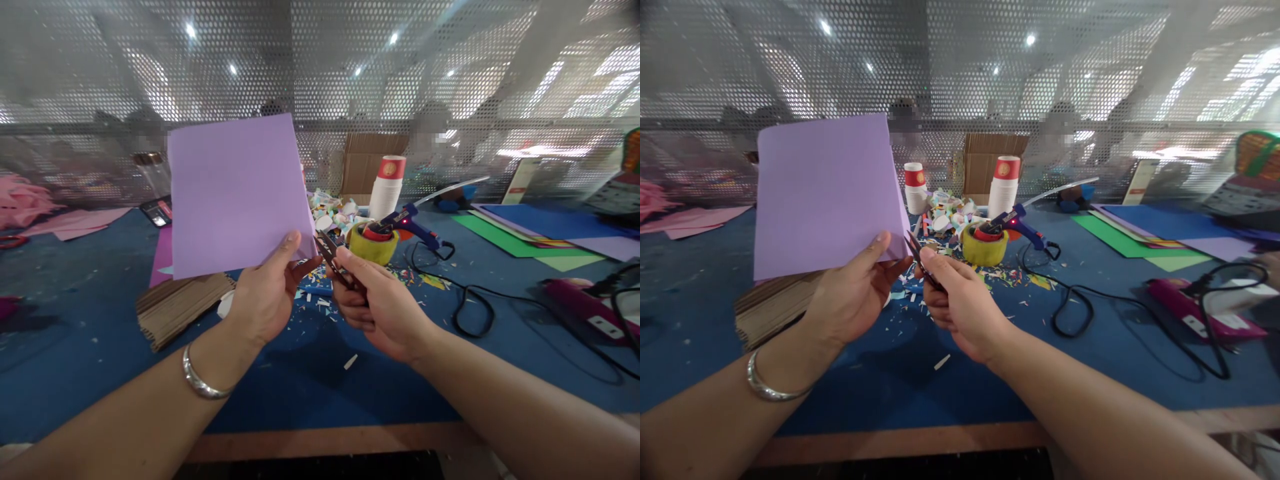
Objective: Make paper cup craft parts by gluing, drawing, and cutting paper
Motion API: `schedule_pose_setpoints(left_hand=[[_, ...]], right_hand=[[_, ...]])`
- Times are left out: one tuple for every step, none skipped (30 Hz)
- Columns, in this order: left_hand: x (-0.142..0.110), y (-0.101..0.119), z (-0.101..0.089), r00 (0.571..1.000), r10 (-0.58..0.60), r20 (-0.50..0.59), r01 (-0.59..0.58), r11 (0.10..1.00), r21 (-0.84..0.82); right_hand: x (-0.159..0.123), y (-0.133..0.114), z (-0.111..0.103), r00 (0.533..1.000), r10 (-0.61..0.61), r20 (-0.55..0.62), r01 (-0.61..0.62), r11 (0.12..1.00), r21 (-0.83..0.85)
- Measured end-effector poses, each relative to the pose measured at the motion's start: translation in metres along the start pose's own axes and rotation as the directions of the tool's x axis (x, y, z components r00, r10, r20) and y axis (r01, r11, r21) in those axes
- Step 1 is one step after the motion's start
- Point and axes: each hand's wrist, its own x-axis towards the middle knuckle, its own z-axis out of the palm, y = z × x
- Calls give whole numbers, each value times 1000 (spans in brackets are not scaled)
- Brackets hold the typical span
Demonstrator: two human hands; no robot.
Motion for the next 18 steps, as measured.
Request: schedule_pose_setpoints(left_hand=[[0,0,0,1000,-7,-5,7,1000,-5],[0,1,1,1000,-14,-9,14,1000,-9],[0,1,1,1000,-21,-11,21,1000,-11],[-1,2,2,1000,-25,-14,25,1000,-12],[-1,2,2,1000,-23,-18,23,1000,-12],[-2,2,2,1000,-19,-24,18,1000,-12],[-2,2,2,1000,-12,-28,12,1000,-10],[-3,2,2,1000,-4,-26,4,1000,-6],[-3,1,2,1000,5,-17,-5,1000,1],[-3,0,1,1000,18,-2,-18,1000,9],[-3,-2,1,999,35,14,-35,999,17],[-3,-3,0,998,53,28,-54,998,27],[-3,-4,-1,997,73,40,-75,997,37],[-3,-6,-2,995,92,47,-95,994,47],[-3,-7,-2,993,108,49,-110,992,59],[-2,-8,-3,992,119,46,-122,990,68],[-3,-8,-3,991,125,40,-127,989,77],[-3,-9,-3,991,128,32,-130,988,83]], right_hand=[[0,0,0,1000,-2,0,2,1000,1],[1,0,-1,1000,-3,0,3,1000,3],[1,0,-1,1000,-4,-2,4,1000,4],[1,0,-1,1000,-3,-4,3,1000,8],[2,1,-1,1000,-3,-6,3,1000,12],[2,1,-1,1000,-1,-7,1,1000,16],[2,1,-1,1000,-1,-8,1,1000,21],[2,1,-1,1000,-1,-8,1,1000,25],[2,2,-1,1000,-2,-7,2,1000,28],[2,2,-1,1000,-2,-5,2,1000,29],[2,2,-1,1000,-2,-4,2,1000,29],[2,2,-1,1000,-3,-6,3,1000,30],[2,2,-1,1000,-4,-10,4,1000,31],[2,2,-1,1000,-2,-12,3,999,32],[2,1,0,1000,-2,-17,2,999,35],[1,1,0,1000,0,-20,1,999,37],[1,1,1,1000,2,-22,-1,999,39],[1,0,1,1000,6,-25,-5,999,40]])
